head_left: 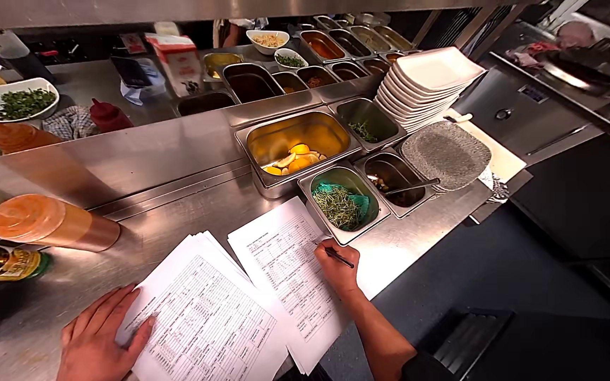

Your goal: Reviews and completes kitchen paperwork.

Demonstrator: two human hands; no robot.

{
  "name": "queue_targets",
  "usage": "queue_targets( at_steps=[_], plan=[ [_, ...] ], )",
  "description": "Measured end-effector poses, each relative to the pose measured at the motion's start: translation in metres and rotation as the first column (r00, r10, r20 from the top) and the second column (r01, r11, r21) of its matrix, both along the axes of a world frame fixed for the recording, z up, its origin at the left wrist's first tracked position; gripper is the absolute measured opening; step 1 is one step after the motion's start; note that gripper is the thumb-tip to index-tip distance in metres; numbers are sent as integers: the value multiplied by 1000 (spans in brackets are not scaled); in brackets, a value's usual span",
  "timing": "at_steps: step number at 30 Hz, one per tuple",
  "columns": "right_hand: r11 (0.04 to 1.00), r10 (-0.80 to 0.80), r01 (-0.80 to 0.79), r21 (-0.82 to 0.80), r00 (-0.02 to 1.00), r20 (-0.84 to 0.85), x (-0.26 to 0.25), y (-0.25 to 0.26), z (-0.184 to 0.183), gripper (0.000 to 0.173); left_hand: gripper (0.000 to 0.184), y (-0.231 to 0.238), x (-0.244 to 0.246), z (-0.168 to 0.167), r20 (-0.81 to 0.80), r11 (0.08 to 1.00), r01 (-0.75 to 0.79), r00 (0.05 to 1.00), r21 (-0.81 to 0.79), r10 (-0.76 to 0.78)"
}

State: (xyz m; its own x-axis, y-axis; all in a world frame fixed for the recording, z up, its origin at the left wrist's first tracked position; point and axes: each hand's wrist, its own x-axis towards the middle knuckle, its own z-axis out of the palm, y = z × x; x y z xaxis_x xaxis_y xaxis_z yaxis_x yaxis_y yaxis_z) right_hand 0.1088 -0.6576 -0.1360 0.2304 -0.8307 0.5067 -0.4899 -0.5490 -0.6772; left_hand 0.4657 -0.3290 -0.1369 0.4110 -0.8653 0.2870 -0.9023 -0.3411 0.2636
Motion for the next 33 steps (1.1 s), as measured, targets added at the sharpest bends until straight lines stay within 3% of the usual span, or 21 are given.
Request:
queue_targets(
  at_steps=[33],
  plan=[
    [991, -131, 130, 33, 990, 48, 2, 1, 2, 13, 67, 0, -2, -4, 19, 999, -10, 1000, -35, 11]
  ],
)
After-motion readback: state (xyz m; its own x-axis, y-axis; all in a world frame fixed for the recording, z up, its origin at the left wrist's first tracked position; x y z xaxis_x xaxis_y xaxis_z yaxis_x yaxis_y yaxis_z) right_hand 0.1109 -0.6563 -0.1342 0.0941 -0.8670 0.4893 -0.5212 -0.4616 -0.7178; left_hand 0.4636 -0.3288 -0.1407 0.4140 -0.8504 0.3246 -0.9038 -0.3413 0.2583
